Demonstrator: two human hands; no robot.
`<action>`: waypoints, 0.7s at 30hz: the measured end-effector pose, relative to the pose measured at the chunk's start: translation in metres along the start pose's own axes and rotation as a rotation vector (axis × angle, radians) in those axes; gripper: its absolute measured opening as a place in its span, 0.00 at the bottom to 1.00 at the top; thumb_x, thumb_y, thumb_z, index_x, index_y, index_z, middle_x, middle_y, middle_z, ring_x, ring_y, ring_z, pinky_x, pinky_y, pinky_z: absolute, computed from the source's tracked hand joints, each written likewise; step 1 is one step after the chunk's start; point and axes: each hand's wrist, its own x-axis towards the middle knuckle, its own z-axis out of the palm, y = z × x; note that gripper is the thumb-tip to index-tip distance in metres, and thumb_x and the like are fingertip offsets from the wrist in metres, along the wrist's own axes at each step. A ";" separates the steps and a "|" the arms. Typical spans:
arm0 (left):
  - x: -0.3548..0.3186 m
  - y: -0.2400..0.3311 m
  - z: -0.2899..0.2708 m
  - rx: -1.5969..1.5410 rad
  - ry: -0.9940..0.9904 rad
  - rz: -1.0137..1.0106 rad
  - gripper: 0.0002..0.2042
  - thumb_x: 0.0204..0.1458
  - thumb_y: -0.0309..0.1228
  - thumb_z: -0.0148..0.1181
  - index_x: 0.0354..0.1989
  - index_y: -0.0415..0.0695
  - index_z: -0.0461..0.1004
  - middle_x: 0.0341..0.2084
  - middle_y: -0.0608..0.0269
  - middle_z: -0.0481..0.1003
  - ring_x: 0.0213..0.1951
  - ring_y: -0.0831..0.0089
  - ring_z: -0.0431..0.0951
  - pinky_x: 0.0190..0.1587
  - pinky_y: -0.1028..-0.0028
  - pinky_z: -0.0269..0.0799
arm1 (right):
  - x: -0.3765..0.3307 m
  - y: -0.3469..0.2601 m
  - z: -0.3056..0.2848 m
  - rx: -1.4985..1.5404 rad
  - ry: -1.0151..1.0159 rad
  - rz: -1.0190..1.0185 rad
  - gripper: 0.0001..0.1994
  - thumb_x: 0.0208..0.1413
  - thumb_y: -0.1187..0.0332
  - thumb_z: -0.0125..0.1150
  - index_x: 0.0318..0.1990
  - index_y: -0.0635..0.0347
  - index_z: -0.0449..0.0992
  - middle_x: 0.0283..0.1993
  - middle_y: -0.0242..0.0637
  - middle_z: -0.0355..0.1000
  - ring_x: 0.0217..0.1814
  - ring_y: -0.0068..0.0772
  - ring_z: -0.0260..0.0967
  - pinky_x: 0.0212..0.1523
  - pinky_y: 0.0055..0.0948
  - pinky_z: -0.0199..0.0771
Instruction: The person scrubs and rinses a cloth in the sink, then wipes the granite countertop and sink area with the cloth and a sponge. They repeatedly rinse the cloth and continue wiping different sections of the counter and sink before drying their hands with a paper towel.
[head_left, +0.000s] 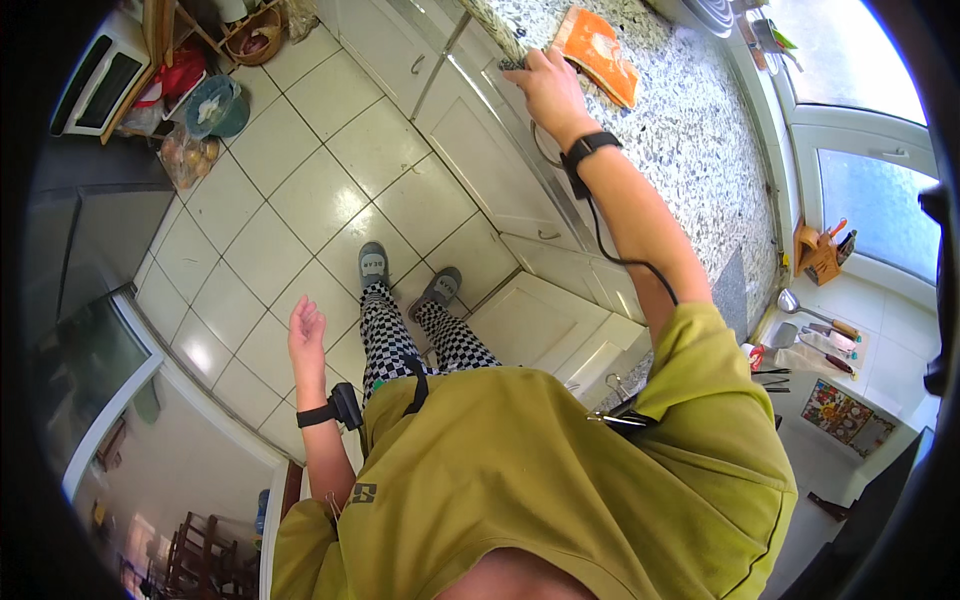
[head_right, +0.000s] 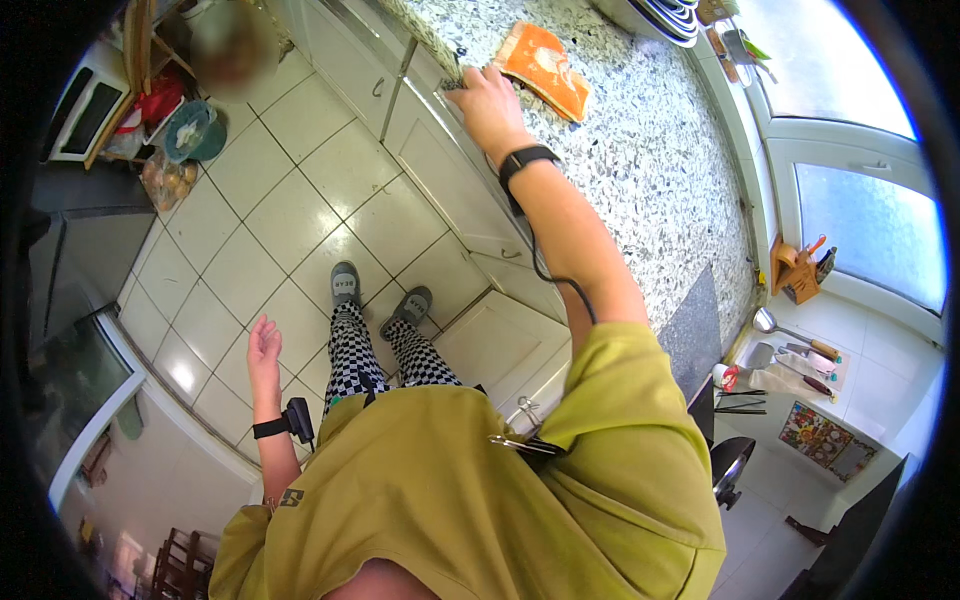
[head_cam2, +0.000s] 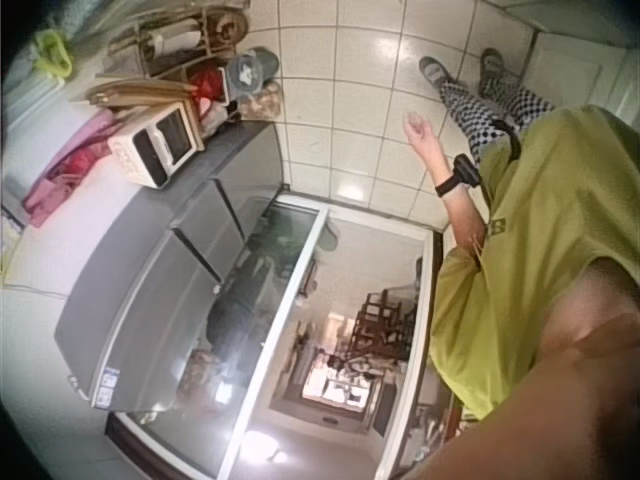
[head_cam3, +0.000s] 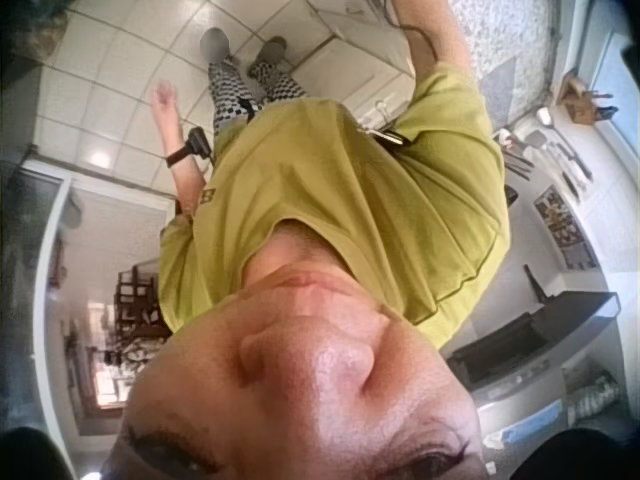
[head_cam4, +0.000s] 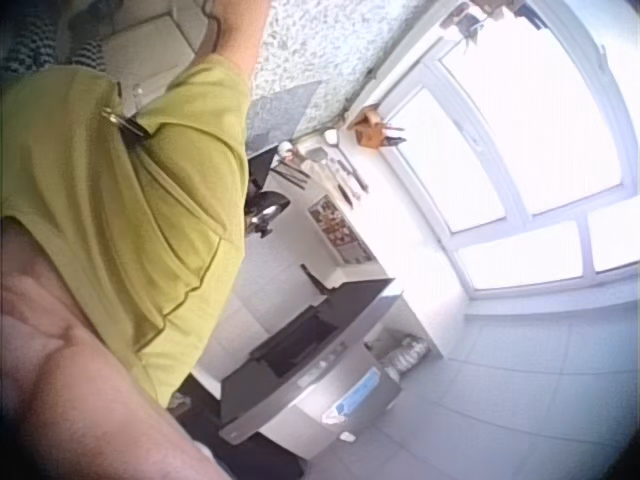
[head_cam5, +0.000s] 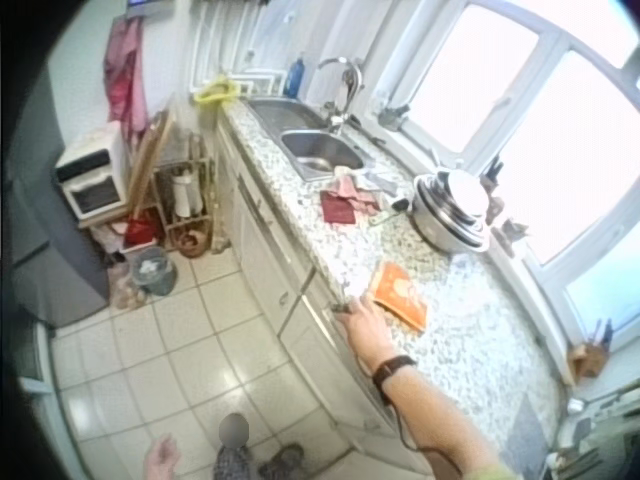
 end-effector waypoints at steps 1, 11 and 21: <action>0.001 -0.001 -0.002 0.012 0.019 -0.044 0.23 0.56 0.27 0.53 0.60 0.43 0.61 0.53 0.52 0.66 0.53 0.68 0.67 0.57 0.71 0.61 | -0.017 -0.006 -0.011 0.006 -0.026 0.051 0.15 0.44 0.76 0.54 0.40 0.47 0.80 0.32 0.37 0.63 0.40 0.41 0.61 0.43 0.35 0.66; 0.000 -0.022 -0.018 -0.010 0.061 -0.046 0.23 0.56 0.26 0.53 0.61 0.43 0.60 0.53 0.51 0.67 0.53 0.68 0.68 0.56 0.71 0.62 | -0.075 0.030 -0.005 0.131 -0.063 0.112 0.08 0.48 0.69 0.59 0.34 0.46 0.81 0.28 0.37 0.61 0.37 0.41 0.61 0.38 0.36 0.65; -0.014 -0.023 -0.024 -0.010 0.092 -0.074 0.22 0.58 0.30 0.52 0.61 0.43 0.60 0.54 0.52 0.66 0.56 0.68 0.64 0.59 0.71 0.58 | -0.067 0.025 -0.002 0.175 0.032 0.150 0.05 0.46 0.67 0.61 0.30 0.46 0.82 0.28 0.38 0.63 0.37 0.43 0.63 0.38 0.37 0.67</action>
